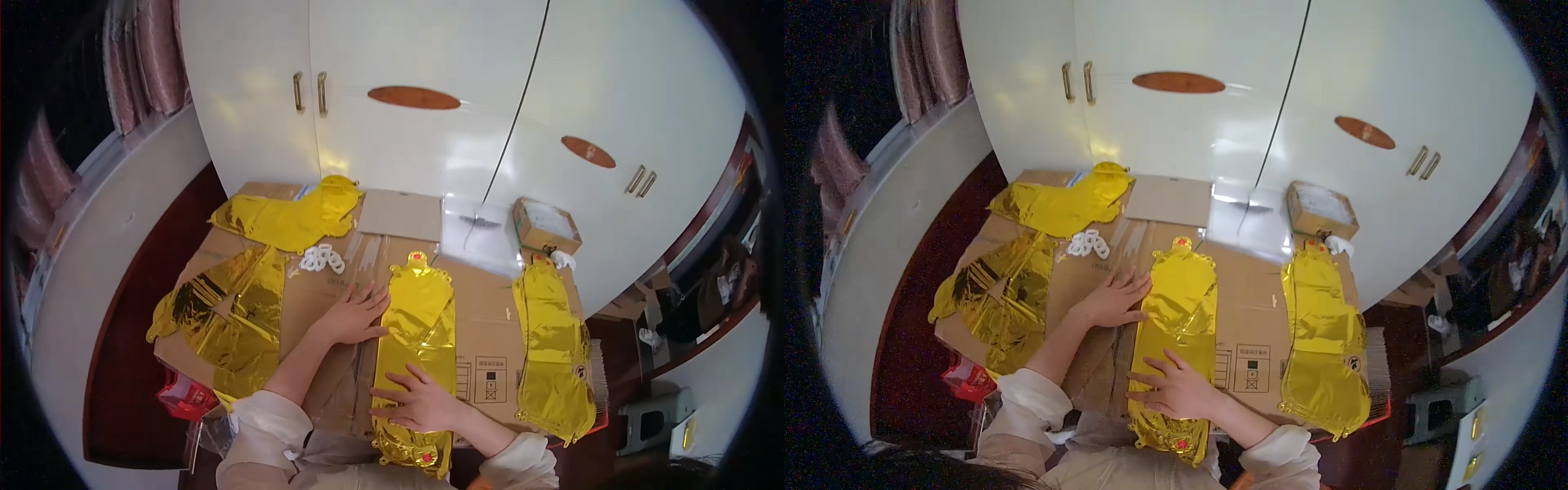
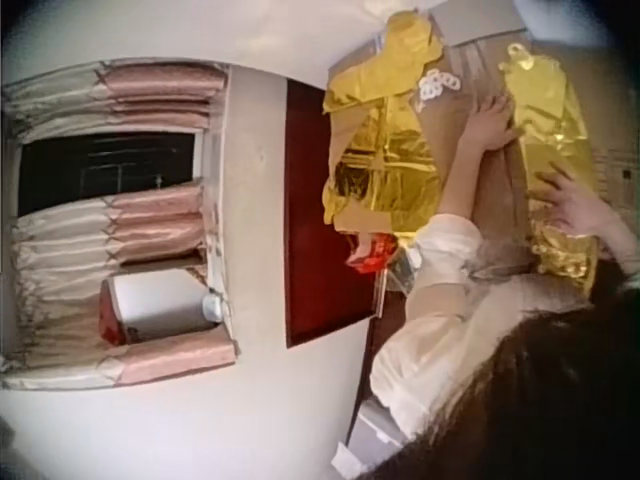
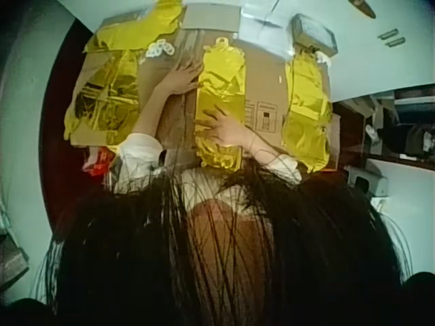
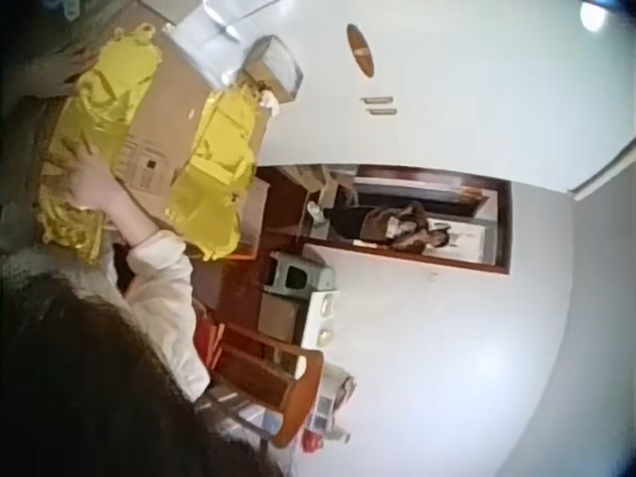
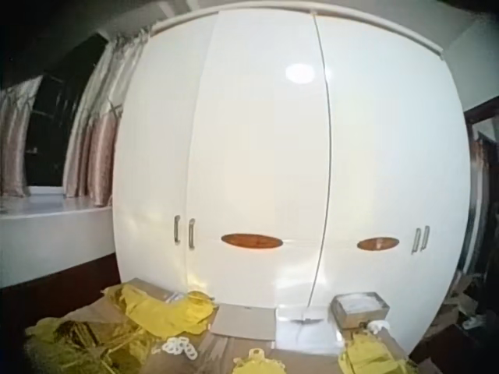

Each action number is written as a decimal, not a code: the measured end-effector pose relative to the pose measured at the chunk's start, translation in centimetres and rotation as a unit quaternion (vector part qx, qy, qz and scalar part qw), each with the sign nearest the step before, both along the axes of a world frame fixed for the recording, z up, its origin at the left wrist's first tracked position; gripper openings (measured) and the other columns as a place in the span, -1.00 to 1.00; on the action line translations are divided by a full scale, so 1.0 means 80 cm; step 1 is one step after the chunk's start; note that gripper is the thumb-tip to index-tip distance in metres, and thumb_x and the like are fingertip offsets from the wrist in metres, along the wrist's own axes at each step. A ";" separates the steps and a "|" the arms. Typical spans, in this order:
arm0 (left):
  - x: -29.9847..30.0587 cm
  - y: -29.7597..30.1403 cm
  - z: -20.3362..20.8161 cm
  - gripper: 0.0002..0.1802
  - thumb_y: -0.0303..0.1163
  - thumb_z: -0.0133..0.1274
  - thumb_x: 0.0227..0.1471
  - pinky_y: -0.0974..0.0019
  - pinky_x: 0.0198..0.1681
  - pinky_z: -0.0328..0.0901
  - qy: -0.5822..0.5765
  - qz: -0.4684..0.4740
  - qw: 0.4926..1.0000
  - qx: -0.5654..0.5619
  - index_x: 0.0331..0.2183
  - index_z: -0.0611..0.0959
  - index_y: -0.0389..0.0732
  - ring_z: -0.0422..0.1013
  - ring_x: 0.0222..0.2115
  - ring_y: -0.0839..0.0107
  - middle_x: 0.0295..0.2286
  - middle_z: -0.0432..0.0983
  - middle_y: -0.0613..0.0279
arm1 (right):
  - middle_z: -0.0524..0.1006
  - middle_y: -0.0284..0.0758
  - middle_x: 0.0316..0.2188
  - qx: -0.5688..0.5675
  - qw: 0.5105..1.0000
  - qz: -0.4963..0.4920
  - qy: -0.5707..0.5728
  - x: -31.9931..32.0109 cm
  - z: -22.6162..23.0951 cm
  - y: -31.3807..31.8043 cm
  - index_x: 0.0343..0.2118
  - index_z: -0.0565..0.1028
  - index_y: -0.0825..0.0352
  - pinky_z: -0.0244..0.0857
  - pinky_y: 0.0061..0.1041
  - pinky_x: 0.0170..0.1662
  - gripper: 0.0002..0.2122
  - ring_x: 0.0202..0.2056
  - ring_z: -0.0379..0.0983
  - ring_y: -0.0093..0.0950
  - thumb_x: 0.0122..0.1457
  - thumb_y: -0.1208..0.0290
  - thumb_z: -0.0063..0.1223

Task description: Folding gold-colored foil decorations and placing them into cardboard boxes for packaging.

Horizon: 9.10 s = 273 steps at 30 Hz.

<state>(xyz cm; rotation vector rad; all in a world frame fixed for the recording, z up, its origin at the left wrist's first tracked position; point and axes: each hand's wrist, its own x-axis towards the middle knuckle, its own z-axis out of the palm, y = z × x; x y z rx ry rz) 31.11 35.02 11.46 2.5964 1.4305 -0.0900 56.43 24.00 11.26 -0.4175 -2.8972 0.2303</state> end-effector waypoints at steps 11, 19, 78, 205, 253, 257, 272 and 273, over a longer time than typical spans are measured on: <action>0.044 -0.047 -0.008 -0.26 -0.05 -0.10 0.20 -0.03 0.31 -0.09 -0.015 -0.102 0.988 0.111 0.19 0.21 -0.42 0.03 0.26 -0.03 0.20 0.15 -0.15 | 0.27 -0.47 0.23 -0.010 1.000 0.010 0.022 0.001 -0.011 0.000 0.07 0.48 -0.13 -0.18 0.00 0.29 -0.65 0.26 0.09 -0.28 0.22 0.06 -0.05; 0.037 -0.067 -0.039 -0.19 0.06 -0.10 0.18 0.02 0.30 -0.04 -0.089 -0.100 0.979 0.154 0.14 0.25 -0.50 0.05 0.25 -0.08 0.18 0.12 -0.31 | 0.33 -0.12 0.15 -0.127 0.976 -0.160 0.073 0.044 0.025 0.048 0.14 0.37 0.27 -0.01 -0.15 0.27 -0.53 0.16 0.24 -0.14 0.21 0.16 0.00; 0.043 -0.075 -0.016 0.09 0.31 -0.01 -0.04 0.04 0.34 -0.17 -0.081 -0.087 0.985 0.122 0.18 0.21 -0.46 -0.10 0.31 0.00 0.24 0.03 -0.23 | 0.46 -0.42 -0.03 0.083 0.976 -0.190 0.064 0.124 -0.001 -0.142 -0.17 0.49 0.12 0.17 -0.24 0.21 -0.71 0.08 0.35 -0.44 -0.02 0.42 0.11; 0.180 0.043 -0.029 -0.42 -0.08 -0.06 0.12 -0.21 0.23 -0.03 -0.136 0.009 0.980 0.148 0.09 0.45 -0.21 0.22 0.17 0.27 0.13 0.34 0.18 | 0.11 -0.38 0.34 -0.034 0.950 -0.299 -0.083 0.117 0.000 -0.022 0.31 0.15 0.13 -0.25 0.02 0.34 -0.28 0.36 -0.11 -0.19 0.15 -0.17 -0.05; 0.013 0.255 0.061 -0.88 -0.39 0.02 -0.11 0.17 -0.47 0.42 0.030 -0.165 0.900 0.403 -0.51 0.61 -0.20 0.54 -0.50 0.23 -0.56 0.56 0.15 | 0.43 -0.18 0.09 -0.098 0.924 -0.324 0.177 0.126 0.014 -0.022 0.13 0.38 0.26 0.08 -0.14 0.22 -0.47 0.12 0.32 -0.19 0.15 0.08 0.07; 0.031 0.122 0.138 -0.92 -0.41 0.04 -0.17 0.25 -0.57 0.36 -0.013 -0.202 0.833 0.514 -0.54 0.55 -0.21 0.46 -0.56 0.33 -0.61 0.46 0.26 | 0.51 -0.13 -0.03 -0.100 0.872 -0.342 0.336 0.136 0.003 -0.033 -0.03 0.48 0.36 0.22 -0.17 0.09 -0.61 -0.01 0.40 -0.10 0.10 0.29 0.10; 0.103 -0.122 0.023 -0.68 -0.34 0.08 -0.14 0.43 -0.37 0.36 -0.073 -0.289 0.850 0.434 -0.29 0.63 -0.31 0.47 -0.37 0.42 -0.29 0.57 0.12 | 0.55 -0.24 -0.12 -0.220 0.908 0.192 0.301 0.025 0.215 -0.169 -0.17 0.52 0.28 0.29 -0.26 -0.03 -0.75 -0.05 0.44 -0.26 0.09 0.32 0.09; 0.106 -0.130 0.023 -0.67 -0.34 0.09 -0.14 0.42 -0.36 0.37 -0.082 -0.284 0.864 0.407 -0.28 0.63 -0.32 0.48 -0.36 0.42 -0.28 0.57 0.12 | 0.54 -0.24 -0.12 -0.216 0.906 0.192 0.309 0.027 0.214 -0.171 -0.17 0.52 0.28 0.29 -0.26 -0.03 -0.74 -0.05 0.43 -0.25 0.09 0.32 0.08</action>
